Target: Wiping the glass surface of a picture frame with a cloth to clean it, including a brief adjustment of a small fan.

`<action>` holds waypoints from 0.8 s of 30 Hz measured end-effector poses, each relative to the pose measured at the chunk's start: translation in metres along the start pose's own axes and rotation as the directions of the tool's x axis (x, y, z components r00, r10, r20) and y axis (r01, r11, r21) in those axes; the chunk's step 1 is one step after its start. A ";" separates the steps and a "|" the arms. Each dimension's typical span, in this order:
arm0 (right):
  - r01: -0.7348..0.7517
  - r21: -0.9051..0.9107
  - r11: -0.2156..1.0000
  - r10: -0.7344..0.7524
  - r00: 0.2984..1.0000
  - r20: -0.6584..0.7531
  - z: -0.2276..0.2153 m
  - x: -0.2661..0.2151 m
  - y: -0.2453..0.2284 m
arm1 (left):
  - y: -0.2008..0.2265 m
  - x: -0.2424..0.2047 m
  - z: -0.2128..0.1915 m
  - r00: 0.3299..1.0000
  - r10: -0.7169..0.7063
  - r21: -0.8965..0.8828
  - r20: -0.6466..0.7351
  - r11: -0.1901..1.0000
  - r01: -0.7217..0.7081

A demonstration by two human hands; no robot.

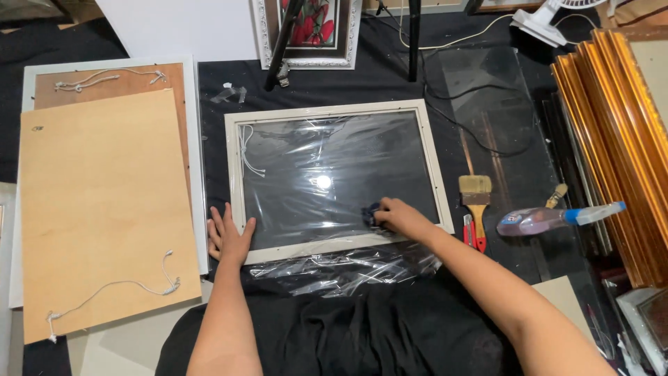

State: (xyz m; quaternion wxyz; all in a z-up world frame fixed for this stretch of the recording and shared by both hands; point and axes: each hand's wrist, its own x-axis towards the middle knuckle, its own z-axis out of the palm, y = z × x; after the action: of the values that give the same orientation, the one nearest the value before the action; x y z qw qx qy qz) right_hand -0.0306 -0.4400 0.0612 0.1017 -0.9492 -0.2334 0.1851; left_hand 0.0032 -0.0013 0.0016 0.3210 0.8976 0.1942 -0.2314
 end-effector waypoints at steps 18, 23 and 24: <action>-0.262 0.071 0.962 0.267 0.870 -0.414 0.084 0.146 -0.118 | 0.008 -0.007 -0.005 0.998 -0.061 -0.140 0.024 0.988 0.064; 0.180 0.058 0.982 -0.133 0.875 -0.465 0.074 0.211 -0.232 | 0.007 -0.004 -0.003 0.997 -0.072 -0.143 0.037 0.987 0.077; 0.183 0.057 0.982 -0.136 0.874 -0.467 0.072 0.214 -0.221 | 0.006 -0.001 -0.004 0.997 -0.072 -0.144 0.034 0.987 0.076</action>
State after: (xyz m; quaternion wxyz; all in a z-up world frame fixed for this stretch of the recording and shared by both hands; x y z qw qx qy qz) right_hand 0.0273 -0.1373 -0.0073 0.2160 -0.9372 -0.2705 -0.0429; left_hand 0.0060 -0.0035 0.0078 0.3794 0.8607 0.2392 -0.2410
